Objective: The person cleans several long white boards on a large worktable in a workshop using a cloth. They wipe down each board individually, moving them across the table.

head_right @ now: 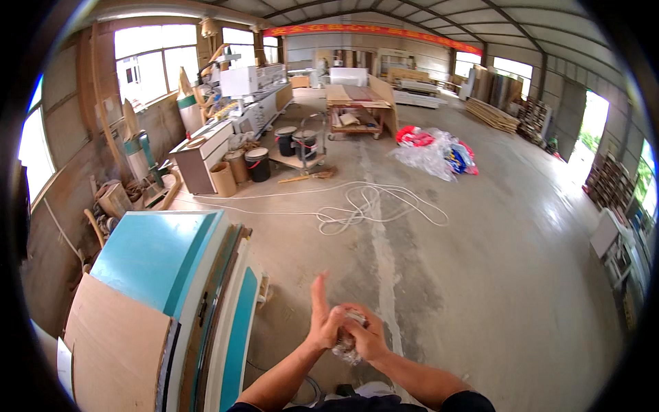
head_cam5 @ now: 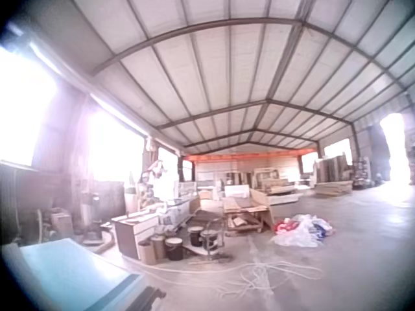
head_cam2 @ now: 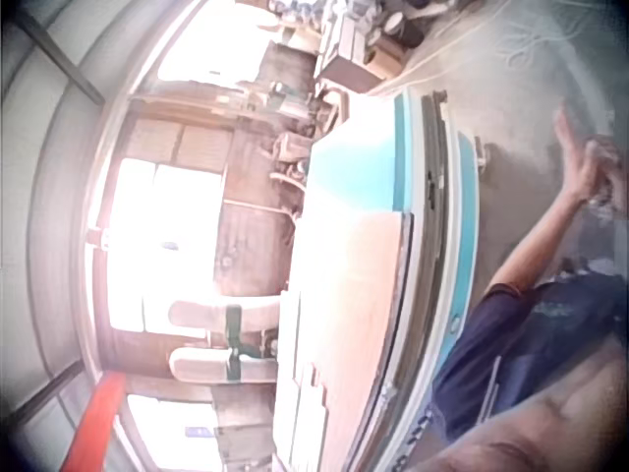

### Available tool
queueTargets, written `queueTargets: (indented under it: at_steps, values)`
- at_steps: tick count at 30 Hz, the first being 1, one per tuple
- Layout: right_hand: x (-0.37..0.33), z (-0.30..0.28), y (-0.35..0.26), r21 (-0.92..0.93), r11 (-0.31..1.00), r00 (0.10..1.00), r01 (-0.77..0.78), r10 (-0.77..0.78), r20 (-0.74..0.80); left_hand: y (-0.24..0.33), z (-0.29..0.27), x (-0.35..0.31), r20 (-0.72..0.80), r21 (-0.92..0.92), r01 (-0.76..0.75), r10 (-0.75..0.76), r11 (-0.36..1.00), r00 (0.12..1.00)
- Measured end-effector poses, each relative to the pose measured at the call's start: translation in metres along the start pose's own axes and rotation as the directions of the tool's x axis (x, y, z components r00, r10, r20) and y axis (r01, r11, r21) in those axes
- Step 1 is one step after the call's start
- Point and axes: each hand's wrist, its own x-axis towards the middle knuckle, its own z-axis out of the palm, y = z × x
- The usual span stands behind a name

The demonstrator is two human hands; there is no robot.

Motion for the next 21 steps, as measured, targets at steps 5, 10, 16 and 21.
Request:
queueTargets:
  at_steps: [5, 10, 16, 21]
  values:
    - [0.163, -0.012, 0.005, 0.053, 0.907, 0.908, 0.419, -0.42, 0.008, -0.082, -0.023, 0.108, 0.38, -0.431, 0.428, -0.271, 0.794, 0.885]
    - [0.333, -0.001, 0.056, -0.116, 0.809, 0.817, 0.576, -0.568, 0.102, -0.169, -0.065, 0.212, 0.359, -0.443, 0.519, -0.386, 0.731, 0.85]
    - [0.533, 0.081, 0.093, -0.312, 0.627, 0.682, 0.714, -0.52, 0.515, -0.261, -0.161, 0.319, -0.237, -0.555, 0.429, -0.629, 0.713, 0.74]
    - [0.676, 0.129, 0.157, -0.306, 0.758, 0.584, 0.577, -0.121, 0.802, -0.363, -0.247, 0.387, -0.574, -0.504, 0.327, -0.592, 0.8, 0.565]
